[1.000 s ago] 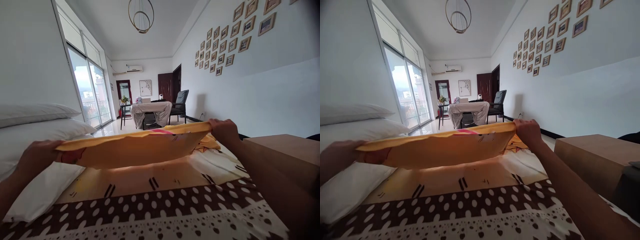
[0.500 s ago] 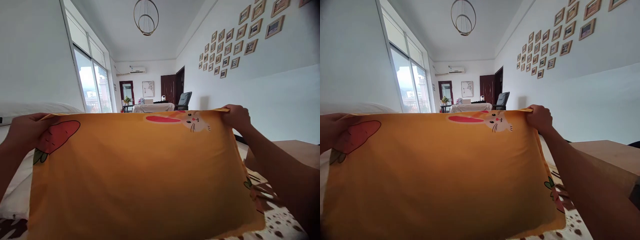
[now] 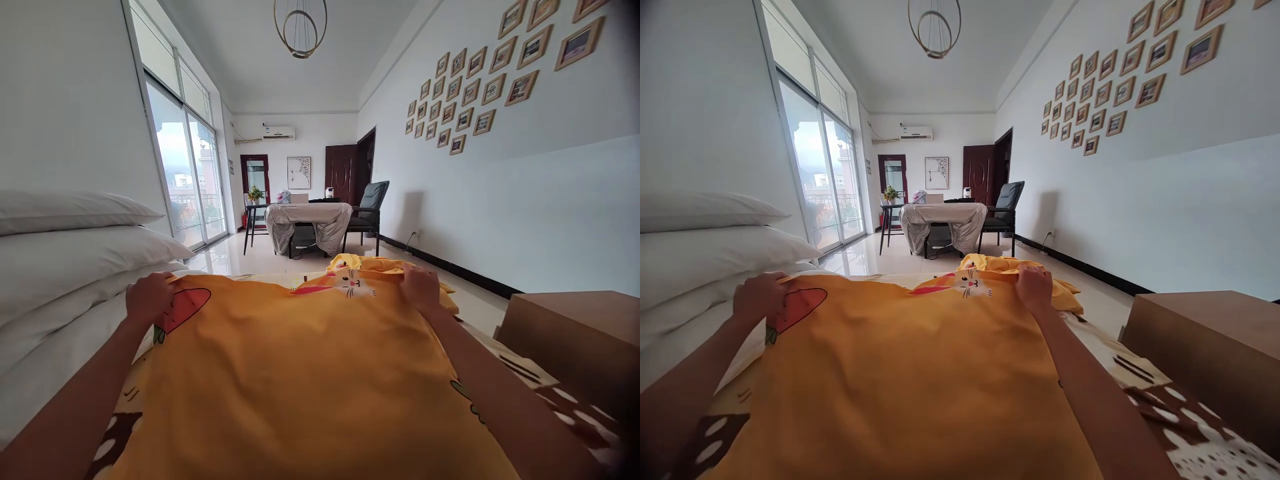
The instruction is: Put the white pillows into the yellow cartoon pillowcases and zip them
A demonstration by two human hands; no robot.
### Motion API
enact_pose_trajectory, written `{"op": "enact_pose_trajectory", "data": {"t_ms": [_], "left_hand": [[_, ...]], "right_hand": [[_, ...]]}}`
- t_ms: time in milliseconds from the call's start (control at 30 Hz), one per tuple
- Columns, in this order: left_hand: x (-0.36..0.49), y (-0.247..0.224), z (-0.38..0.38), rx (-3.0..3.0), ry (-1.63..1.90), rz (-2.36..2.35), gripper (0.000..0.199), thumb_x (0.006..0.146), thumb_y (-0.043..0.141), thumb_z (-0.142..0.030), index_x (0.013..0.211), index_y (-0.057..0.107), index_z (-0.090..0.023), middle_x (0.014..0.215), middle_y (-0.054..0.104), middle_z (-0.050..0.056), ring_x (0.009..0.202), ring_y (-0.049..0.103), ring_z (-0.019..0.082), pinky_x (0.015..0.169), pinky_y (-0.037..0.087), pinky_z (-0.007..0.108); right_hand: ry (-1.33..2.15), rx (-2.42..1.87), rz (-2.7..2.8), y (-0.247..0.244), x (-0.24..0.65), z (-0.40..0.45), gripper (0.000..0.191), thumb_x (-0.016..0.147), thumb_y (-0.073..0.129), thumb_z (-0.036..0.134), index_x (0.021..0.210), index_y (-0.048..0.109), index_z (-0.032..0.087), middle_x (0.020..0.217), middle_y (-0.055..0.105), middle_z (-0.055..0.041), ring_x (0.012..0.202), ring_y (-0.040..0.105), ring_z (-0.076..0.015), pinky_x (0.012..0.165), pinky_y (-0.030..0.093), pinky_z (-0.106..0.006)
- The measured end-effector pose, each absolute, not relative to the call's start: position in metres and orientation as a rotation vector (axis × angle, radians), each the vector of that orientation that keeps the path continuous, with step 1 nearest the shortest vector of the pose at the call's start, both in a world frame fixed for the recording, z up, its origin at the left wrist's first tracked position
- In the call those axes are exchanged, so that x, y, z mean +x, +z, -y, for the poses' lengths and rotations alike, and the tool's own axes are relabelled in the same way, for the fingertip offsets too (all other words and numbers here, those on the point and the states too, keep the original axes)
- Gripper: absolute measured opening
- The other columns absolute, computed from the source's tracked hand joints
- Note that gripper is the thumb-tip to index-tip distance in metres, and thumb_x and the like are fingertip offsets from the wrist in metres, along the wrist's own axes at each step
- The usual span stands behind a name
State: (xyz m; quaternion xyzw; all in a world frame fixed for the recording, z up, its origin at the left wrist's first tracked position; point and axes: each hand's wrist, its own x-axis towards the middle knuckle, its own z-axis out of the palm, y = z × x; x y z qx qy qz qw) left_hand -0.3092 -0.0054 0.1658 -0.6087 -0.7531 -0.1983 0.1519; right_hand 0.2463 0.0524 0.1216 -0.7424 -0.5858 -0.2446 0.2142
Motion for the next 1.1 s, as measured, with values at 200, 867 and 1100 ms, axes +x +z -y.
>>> {"op": "enact_pose_trajectory", "data": {"t_ms": [200, 867, 1100], "left_hand": [[-0.304, 0.134, -0.029, -1.878, -0.437, 2.219, 0.062, 0.089, 0.033, -0.04, 0.144, 0.019, -0.017, 0.127, 0.057, 0.014, 0.116, 0.052, 0.033, 0.092, 0.039, 0.053], [-0.164, -0.052, 0.026, -2.555, -0.524, 1.757, 0.054, 0.095, 0.024, -0.046, 0.146, 0.024, -0.029, 0.153, 0.021, 0.001, 0.141, 0.021, 0.019, 0.114, 0.026, 0.044], [-0.29, -0.099, 0.098, -2.247, -0.47, 1.882, 0.055, 0.091, 0.033, -0.04, 0.145, 0.022, -0.034, 0.149, 0.033, 0.0, 0.136, 0.035, 0.021, 0.107, 0.038, 0.043]], "right_hand": [[-0.5, -2.126, 1.744, 0.095, 0.253, -0.068, 0.029, 0.087, 0.04, 0.022, 0.098, 0.064, 0.009, 0.095, 0.068, -0.0181, 0.097, 0.059, -0.0293, 0.079, 0.039, -0.037], [-0.012, -1.553, 2.303, -0.039, 0.148, 0.029, 0.052, 0.096, 0.026, 0.047, 0.142, 0.036, 0.025, 0.149, 0.034, -0.0038, 0.138, 0.029, -0.0181, 0.112, 0.024, -0.041], [-0.176, -1.827, 1.991, -0.093, 0.263, 0.095, 0.056, 0.093, 0.03, 0.049, 0.143, 0.035, 0.025, 0.147, 0.037, -0.0054, 0.136, 0.034, -0.0239, 0.106, 0.035, -0.048]]}}
